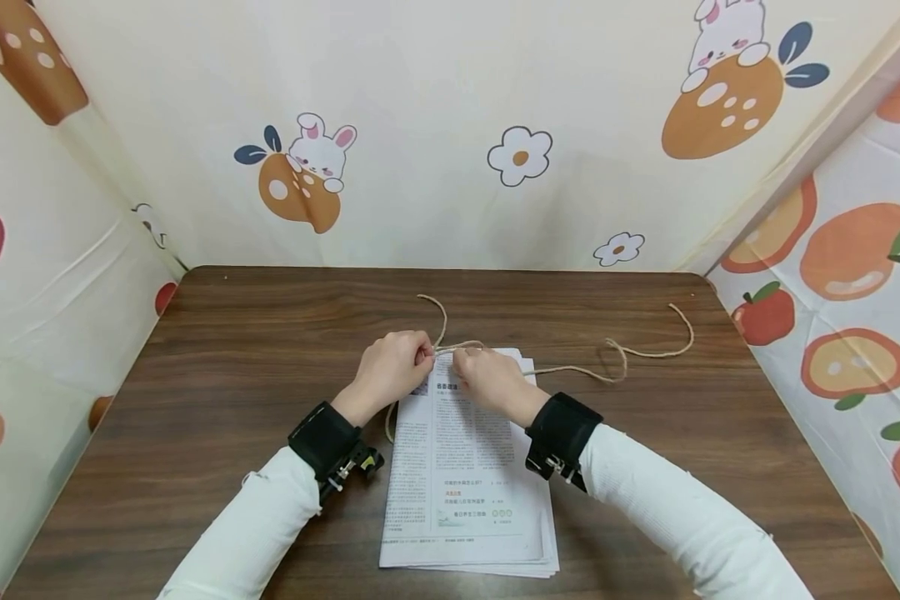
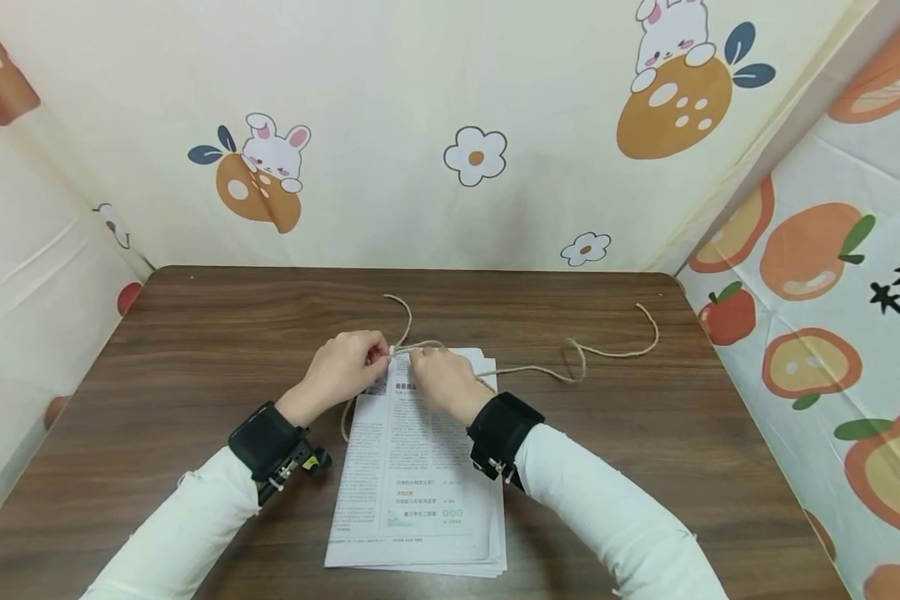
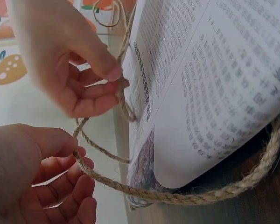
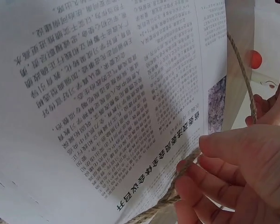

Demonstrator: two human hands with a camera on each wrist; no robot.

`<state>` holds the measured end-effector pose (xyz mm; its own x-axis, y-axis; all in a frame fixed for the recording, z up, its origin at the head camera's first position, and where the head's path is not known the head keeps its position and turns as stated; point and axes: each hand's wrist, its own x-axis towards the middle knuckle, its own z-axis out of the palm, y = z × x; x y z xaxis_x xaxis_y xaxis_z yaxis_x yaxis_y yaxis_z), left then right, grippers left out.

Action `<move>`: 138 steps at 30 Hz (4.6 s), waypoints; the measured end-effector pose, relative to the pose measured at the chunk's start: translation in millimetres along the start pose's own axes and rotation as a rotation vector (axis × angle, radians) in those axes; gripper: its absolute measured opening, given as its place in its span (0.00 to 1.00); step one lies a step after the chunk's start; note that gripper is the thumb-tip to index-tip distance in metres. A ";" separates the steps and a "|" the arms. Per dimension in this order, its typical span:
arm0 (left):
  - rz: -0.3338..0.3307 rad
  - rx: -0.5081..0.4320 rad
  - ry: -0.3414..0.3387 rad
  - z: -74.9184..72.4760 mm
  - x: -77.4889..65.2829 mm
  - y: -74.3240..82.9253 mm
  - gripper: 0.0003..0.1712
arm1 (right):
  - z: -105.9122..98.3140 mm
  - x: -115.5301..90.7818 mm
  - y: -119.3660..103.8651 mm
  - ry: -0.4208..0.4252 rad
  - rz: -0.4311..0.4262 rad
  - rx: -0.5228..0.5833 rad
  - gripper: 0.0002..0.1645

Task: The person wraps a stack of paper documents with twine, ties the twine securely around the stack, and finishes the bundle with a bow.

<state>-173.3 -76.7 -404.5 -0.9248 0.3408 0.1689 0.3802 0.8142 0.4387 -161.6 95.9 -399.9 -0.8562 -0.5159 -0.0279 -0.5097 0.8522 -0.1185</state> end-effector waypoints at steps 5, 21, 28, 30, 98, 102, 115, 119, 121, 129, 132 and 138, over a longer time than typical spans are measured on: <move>-0.006 0.000 0.007 0.7 -0.6 -0.2 0.04 | -1.5 -4.5 1.2 0.005 -0.049 -0.022 0.09; 0.004 0.000 0.002 5.3 -5.3 -3.5 0.04 | -21.5 -46.0 -4.9 0.027 -0.351 0.032 0.10; 0.029 -0.004 -0.022 5.2 -8.7 -1.6 0.06 | -32.1 -60.4 -3.3 0.045 -0.362 0.075 0.08; 0.034 -0.004 -0.029 5.7 -9.9 -1.3 0.07 | -34.6 -63.4 -2.0 0.054 -0.359 0.099 0.07; 0.337 -0.243 0.048 5.3 -87.5 9.3 0.06 | -40.9 -86.4 24.3 0.293 -0.181 0.478 0.02; 0.302 -0.257 0.064 -4.9 -98.7 4.9 0.07 | -38.6 -88.3 25.3 0.308 -0.192 0.474 0.04; 0.373 -0.265 0.189 -28.5 -125.7 -3.1 0.04 | -29.1 -86.1 21.5 0.301 -0.243 0.476 0.05; 0.373 -0.258 0.209 -36.6 -132.0 -3.9 0.01 | -22.9 -84.8 19.2 0.314 -0.293 0.461 0.08; 0.365 -0.244 0.213 -42.1 -134.6 -4.3 0.03 | -20.3 -84.5 17.6 0.313 -0.310 0.446 0.07; 0.362 -0.195 0.237 -65.8 -138.6 -1.6 0.02 | -15.2 -85.0 10.2 0.265 -0.321 0.396 0.05; 0.363 -0.167 0.255 -73.5 -139.4 -1.0 0.08 | -14.5 -84.2 7.7 0.254 -0.325 0.391 0.05; 0.353 -0.149 0.242 -82.9 -140.9 0.9 0.19 | -11.8 -82.7 4.4 0.249 -0.340 0.384 0.06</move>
<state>-43.6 -162.9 -354.7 -0.7217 0.4516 0.5246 0.6835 0.5851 0.4365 -94.0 143.4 -386.4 -0.6675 -0.6795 0.3046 -0.7323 0.5249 -0.4338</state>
